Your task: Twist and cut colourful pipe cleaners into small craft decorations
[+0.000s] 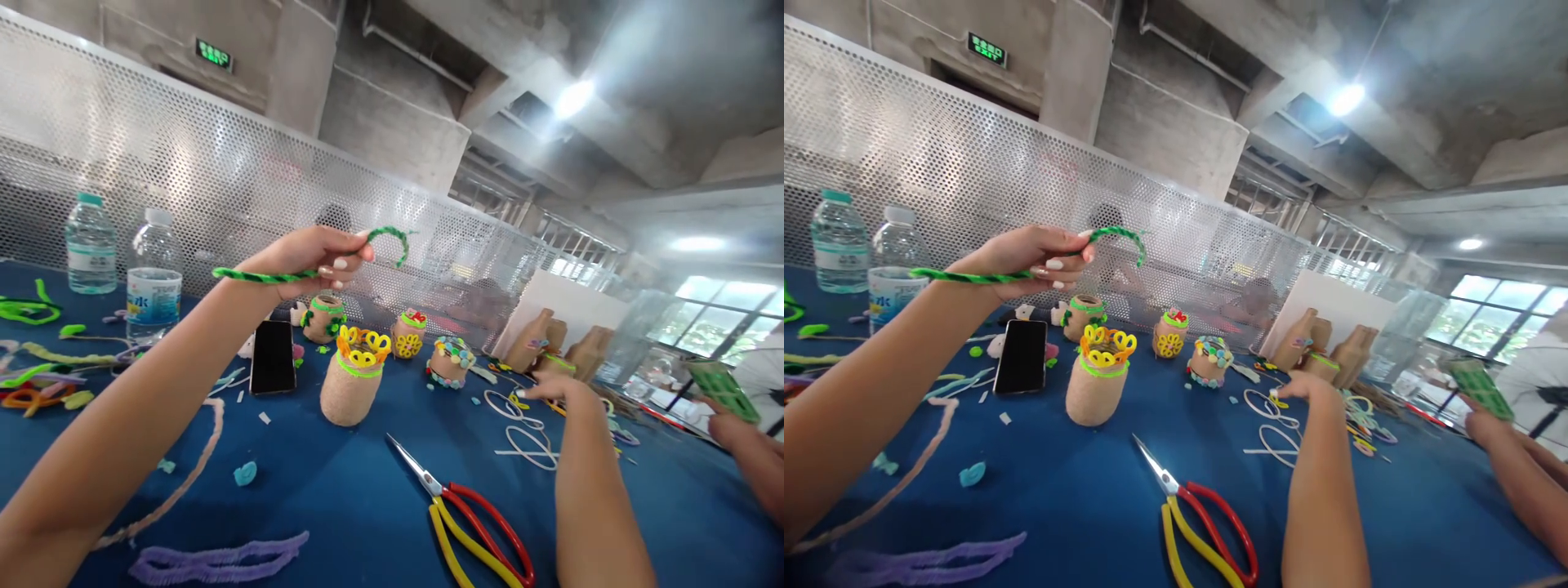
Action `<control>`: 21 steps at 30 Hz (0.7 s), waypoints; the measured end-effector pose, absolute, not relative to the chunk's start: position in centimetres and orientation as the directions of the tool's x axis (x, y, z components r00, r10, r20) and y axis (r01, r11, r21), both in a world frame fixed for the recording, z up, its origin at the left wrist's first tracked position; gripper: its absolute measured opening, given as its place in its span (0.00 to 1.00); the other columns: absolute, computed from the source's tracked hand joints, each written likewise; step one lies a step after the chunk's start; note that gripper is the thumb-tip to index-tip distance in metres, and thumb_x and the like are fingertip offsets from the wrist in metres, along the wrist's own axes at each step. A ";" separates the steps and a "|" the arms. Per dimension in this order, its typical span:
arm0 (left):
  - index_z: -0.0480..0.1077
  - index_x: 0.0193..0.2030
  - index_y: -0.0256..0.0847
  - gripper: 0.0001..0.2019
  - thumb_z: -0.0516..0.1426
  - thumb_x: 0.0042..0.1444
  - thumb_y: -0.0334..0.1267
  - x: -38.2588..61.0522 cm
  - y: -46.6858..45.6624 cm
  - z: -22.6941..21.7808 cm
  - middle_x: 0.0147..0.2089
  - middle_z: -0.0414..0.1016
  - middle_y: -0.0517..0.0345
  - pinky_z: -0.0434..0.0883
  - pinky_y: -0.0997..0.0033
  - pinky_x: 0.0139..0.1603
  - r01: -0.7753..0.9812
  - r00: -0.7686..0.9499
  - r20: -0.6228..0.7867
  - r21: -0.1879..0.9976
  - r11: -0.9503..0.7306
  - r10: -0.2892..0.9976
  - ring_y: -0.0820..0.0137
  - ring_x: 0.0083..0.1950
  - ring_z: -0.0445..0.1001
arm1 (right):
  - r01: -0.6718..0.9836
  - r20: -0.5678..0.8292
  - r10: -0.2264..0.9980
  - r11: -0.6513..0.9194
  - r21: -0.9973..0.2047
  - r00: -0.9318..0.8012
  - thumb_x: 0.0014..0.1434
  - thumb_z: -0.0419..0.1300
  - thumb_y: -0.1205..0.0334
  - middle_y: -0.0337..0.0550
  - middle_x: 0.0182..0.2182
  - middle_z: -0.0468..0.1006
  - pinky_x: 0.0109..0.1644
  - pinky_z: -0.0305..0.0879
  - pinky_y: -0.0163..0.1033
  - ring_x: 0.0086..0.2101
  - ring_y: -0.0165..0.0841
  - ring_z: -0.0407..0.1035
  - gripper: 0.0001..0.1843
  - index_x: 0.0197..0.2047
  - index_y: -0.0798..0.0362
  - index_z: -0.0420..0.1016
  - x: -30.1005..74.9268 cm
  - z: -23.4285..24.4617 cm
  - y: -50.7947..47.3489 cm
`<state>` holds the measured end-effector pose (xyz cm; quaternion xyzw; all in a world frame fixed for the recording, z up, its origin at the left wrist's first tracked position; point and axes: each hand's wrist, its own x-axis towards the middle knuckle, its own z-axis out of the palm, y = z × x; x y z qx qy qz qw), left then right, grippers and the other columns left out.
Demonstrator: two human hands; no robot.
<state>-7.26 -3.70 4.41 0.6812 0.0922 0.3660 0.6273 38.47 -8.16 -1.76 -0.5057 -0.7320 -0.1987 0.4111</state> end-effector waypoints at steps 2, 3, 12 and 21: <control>0.67 0.27 0.32 0.19 0.42 0.65 0.31 -7.1 -3.8 4.2 0.16 0.51 0.66 0.55 0.81 0.18 -0.311 0.744 0.403 0.915 -0.258 0.533 0.84 0.14 0.48 | 0.931 0.800 0.591 0.342 -0.130 -0.105 0.39 0.67 0.44 0.43 0.19 0.70 0.32 0.66 0.48 0.30 0.45 0.71 0.21 0.18 0.50 0.64 35.7 -0.2 -7.8; 0.68 0.28 0.31 0.18 0.43 0.65 0.30 -7.1 -3.8 4.0 0.16 0.52 0.65 0.55 0.81 0.19 -0.296 0.757 0.410 0.909 -0.293 0.509 0.84 0.14 0.49 | 0.941 0.809 0.582 0.309 -0.134 -0.076 0.42 0.66 0.45 0.47 0.25 0.74 0.36 0.67 0.49 0.34 0.46 0.71 0.19 0.24 0.51 0.69 33.4 0.7 -7.8; 0.72 0.31 0.31 0.16 0.47 0.64 0.35 -6.1 -5.8 4.0 0.15 0.59 0.62 0.52 0.81 0.14 -0.111 0.855 0.330 0.870 -0.480 0.401 0.82 0.14 0.53 | 0.834 0.848 0.347 0.522 0.179 -0.400 0.60 0.55 0.65 0.44 0.40 0.76 0.44 0.66 0.43 0.40 0.37 0.71 0.13 0.48 0.47 0.73 14.4 2.8 -15.0; 0.72 0.30 0.32 0.16 0.47 0.64 0.34 -5.2 -7.0 3.8 0.14 0.59 0.63 0.57 0.81 0.16 -0.126 0.865 0.326 0.876 -0.465 0.380 0.83 0.12 0.51 | 0.894 0.848 0.374 0.385 0.228 -0.377 0.60 0.56 0.64 0.41 0.26 0.69 0.30 0.57 0.37 0.26 0.30 0.64 0.06 0.31 0.51 0.72 15.1 2.7 -14.8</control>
